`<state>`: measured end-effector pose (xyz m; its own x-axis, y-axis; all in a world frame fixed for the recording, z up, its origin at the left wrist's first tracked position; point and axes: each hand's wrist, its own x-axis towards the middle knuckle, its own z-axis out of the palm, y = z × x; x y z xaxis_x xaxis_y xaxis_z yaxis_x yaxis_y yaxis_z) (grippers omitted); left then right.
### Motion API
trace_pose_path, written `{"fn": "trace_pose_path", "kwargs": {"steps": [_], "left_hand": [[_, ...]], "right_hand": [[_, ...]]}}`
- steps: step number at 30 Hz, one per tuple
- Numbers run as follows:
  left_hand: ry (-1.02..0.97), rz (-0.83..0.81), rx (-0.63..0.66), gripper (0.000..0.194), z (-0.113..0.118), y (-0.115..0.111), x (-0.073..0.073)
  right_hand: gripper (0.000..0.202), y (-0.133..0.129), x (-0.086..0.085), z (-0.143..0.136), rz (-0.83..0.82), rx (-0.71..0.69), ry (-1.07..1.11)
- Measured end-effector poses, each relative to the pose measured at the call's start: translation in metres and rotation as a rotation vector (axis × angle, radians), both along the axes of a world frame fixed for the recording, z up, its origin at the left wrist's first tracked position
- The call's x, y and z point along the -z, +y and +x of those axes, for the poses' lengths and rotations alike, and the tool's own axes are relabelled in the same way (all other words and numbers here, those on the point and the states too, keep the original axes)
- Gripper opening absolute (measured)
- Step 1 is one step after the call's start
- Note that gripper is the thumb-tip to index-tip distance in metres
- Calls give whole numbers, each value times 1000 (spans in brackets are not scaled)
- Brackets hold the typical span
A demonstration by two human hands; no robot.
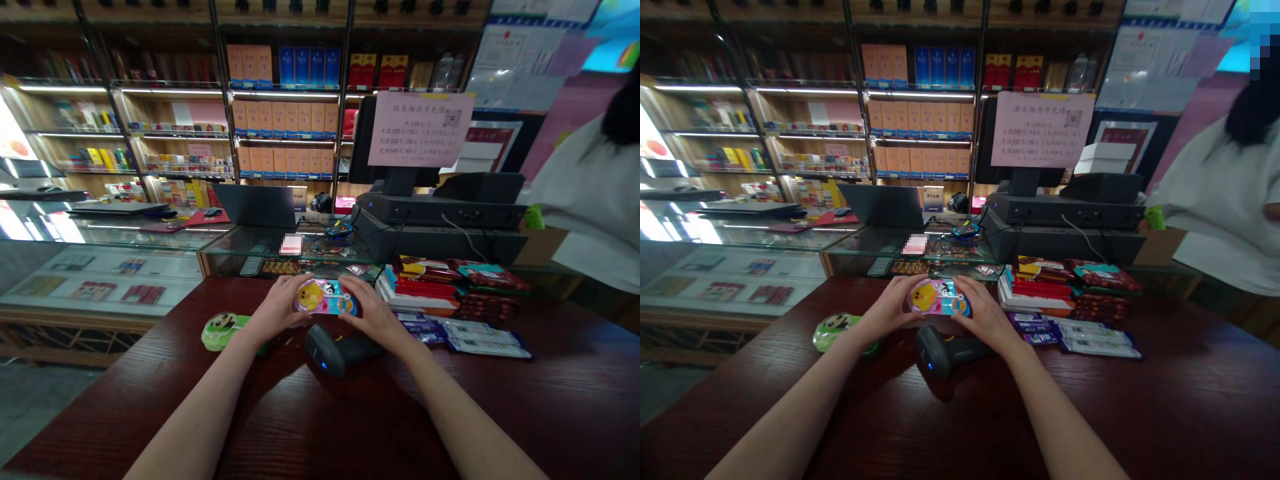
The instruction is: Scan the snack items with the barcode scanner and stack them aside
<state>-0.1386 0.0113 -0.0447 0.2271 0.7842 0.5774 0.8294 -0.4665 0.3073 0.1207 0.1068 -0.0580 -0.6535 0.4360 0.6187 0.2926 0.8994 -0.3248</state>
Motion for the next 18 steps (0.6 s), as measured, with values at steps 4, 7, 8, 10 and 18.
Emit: {"fn": "trace_pose_path", "kwargs": {"steps": [4,7,8,10,18], "left_hand": [[-18,25,-12,79,-3,-1,2],[-82,0,-14,77,-4,-3,3],[-121,-13,-16,75,-4,-3,3],[-224,-47,0,70,-3,-4,2],[-491,-138,6,54,8,-3,4]], "right_hand": [[69,-1,1,0,-25,-10,15],[64,-3,1,1,-54,-16,34],[62,-3,1,2,-72,-20,40],[56,-4,0,3,-120,-26,55],[36,-12,-7,-6,-374,28,181]]}}
